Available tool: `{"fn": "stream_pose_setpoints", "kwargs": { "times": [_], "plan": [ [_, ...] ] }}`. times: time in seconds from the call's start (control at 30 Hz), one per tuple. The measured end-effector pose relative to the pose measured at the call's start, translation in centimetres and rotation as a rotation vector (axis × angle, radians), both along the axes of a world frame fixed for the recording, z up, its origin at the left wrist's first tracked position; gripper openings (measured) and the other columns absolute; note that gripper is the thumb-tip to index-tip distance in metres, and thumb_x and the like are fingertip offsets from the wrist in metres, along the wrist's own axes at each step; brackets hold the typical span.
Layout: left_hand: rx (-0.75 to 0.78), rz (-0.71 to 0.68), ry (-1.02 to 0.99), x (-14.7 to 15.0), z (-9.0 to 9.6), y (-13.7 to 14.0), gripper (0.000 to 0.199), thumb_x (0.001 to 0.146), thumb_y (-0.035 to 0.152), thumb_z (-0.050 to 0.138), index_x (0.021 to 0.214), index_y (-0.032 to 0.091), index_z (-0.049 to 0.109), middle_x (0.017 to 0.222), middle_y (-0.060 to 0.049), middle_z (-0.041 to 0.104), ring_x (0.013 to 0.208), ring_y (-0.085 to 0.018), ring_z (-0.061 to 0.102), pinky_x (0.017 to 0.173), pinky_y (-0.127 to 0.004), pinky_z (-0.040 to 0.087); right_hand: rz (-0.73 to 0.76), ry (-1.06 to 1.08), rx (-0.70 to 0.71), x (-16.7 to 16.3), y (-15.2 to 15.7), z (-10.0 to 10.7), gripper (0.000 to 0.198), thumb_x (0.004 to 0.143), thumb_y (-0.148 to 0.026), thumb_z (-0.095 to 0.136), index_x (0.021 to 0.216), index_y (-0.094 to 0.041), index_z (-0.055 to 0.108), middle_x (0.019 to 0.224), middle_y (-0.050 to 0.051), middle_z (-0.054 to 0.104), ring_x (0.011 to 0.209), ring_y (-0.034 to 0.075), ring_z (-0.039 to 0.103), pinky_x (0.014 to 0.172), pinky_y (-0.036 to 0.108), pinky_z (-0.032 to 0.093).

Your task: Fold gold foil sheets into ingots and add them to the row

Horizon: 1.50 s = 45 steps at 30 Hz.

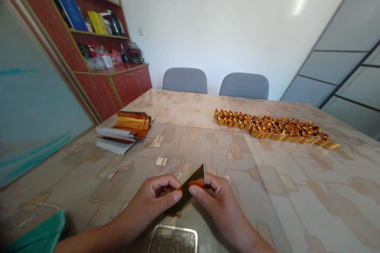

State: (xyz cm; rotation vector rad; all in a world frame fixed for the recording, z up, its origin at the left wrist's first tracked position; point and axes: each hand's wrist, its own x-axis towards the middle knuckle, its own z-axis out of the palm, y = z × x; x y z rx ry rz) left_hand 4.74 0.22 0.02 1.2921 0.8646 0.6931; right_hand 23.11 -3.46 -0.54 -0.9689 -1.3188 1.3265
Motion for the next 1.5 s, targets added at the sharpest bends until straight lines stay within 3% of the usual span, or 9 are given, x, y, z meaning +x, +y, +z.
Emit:
{"fn": "stream_pose_setpoints", "kwargs": {
  "times": [0.13, 0.37, 0.53, 0.63, 0.8, 0.9, 1.03, 1.23, 1.5],
  "plan": [
    [0.022, -0.066, 0.036, -0.2, 0.1, 0.3, 0.023, 0.078, 0.036, 0.068, 0.077, 0.013, 0.067, 0.065, -0.001, 0.060, 0.059, -0.013, 0.053, 0.055, -0.023, 0.039, 0.025, -0.087, 0.061, 0.4, -0.1, 0.7, 0.020, 0.090, -0.036, 0.066, 0.084, -0.019, 0.073, 0.077, 0.002, 0.067, 0.074, 0.016, 0.058, 0.070, 0.028, 0.045],
    [0.131, -0.052, 0.062, -0.5, 0.9, 0.6, 0.022, 0.076, 0.032, 0.070, 0.065, 0.012, 0.072, 0.065, -0.003, 0.062, 0.062, -0.014, 0.054, 0.059, -0.025, 0.039, -0.047, -0.015, -0.136, 1.2, 0.6, -0.2, 0.037, 0.083, -0.046, 0.072, 0.064, -0.017, 0.060, 0.059, -0.003, 0.052, 0.056, 0.010, 0.042, 0.055, 0.023, 0.033],
    [-0.051, -0.074, -0.001, -0.4, 0.2, 0.6, 0.027, 0.072, 0.038, 0.075, 0.066, 0.012, 0.071, 0.061, -0.002, 0.061, 0.056, -0.012, 0.051, 0.057, -0.025, 0.036, -0.091, -0.094, -0.063, 1.0, 0.3, 0.2, 0.040, 0.088, -0.046, 0.067, 0.063, -0.018, 0.053, 0.059, -0.005, 0.045, 0.057, 0.010, 0.040, 0.053, 0.023, 0.032],
    [-0.186, -0.040, -0.046, -0.3, 0.2, 0.5, 0.030, 0.071, 0.041, 0.078, 0.070, 0.011, 0.072, 0.059, -0.001, 0.060, 0.053, -0.009, 0.048, 0.054, -0.022, 0.032, -0.095, -0.205, -0.007, 1.3, 0.1, 1.2, 0.033, 0.096, -0.046, 0.053, 0.077, -0.020, 0.062, 0.071, 0.000, 0.057, 0.067, 0.015, 0.053, 0.062, 0.026, 0.043],
    [-0.473, 0.090, -0.237, -0.3, 0.9, 0.3, 0.035, 0.063, 0.040, 0.086, 0.081, 0.014, 0.071, 0.072, -0.001, 0.066, 0.062, -0.010, 0.057, 0.061, -0.022, 0.042, -0.251, -0.598, 0.435, 2.0, 0.0, 2.0, 0.035, 0.094, -0.022, 0.054, 0.128, -0.029, 0.053, 0.109, 0.004, 0.062, 0.098, 0.020, 0.059, 0.086, 0.032, 0.049],
    [-0.586, 0.113, -0.350, -0.2, 1.0, 0.2, 0.041, 0.059, 0.033, 0.089, 0.089, 0.016, 0.069, 0.080, -0.002, 0.069, 0.070, -0.013, 0.062, 0.069, -0.025, 0.047, -0.177, -0.832, 0.744, 1.6, -0.3, 2.2, 0.043, 0.091, -0.010, 0.051, 0.131, -0.027, 0.053, 0.119, 0.007, 0.060, 0.109, 0.020, 0.055, 0.090, 0.032, 0.049],
    [-0.588, 0.078, -0.431, -0.2, 0.6, 0.1, 0.040, 0.064, 0.027, 0.087, 0.096, 0.015, 0.066, 0.088, -0.004, 0.069, 0.076, -0.014, 0.064, 0.071, -0.025, 0.048, -0.121, -0.959, 1.005, 0.3, -0.7, 2.7, 0.019, 0.097, -0.015, 0.052, 0.108, -0.021, 0.065, 0.106, 0.005, 0.067, 0.094, 0.018, 0.059, 0.079, 0.029, 0.049],
    [-0.552, 0.062, -0.365, -0.4, 0.4, -0.1, 0.042, 0.065, 0.024, 0.084, 0.100, 0.011, 0.063, 0.093, -0.006, 0.070, 0.076, -0.013, 0.065, 0.075, -0.026, 0.050, -0.052, -0.994, 1.123, 0.2, -0.6, 3.5, 0.020, 0.101, -0.018, 0.049, 0.104, -0.019, 0.069, 0.092, 0.001, 0.076, 0.079, 0.016, 0.061, 0.075, 0.033, 0.047],
    [-0.515, 0.044, -0.333, -0.4, 1.1, -0.1, 0.049, 0.069, 0.029, 0.082, 0.108, 0.012, 0.058, 0.099, -0.010, 0.072, 0.079, -0.013, 0.068, 0.075, -0.026, 0.052, -0.036, -1.036, 1.104, 1.8, -0.3, 3.2, 0.025, 0.102, -0.018, 0.046, 0.117, -0.020, 0.066, 0.104, 0.005, 0.076, 0.091, 0.018, 0.062, 0.081, 0.033, 0.049]
  ]
}}
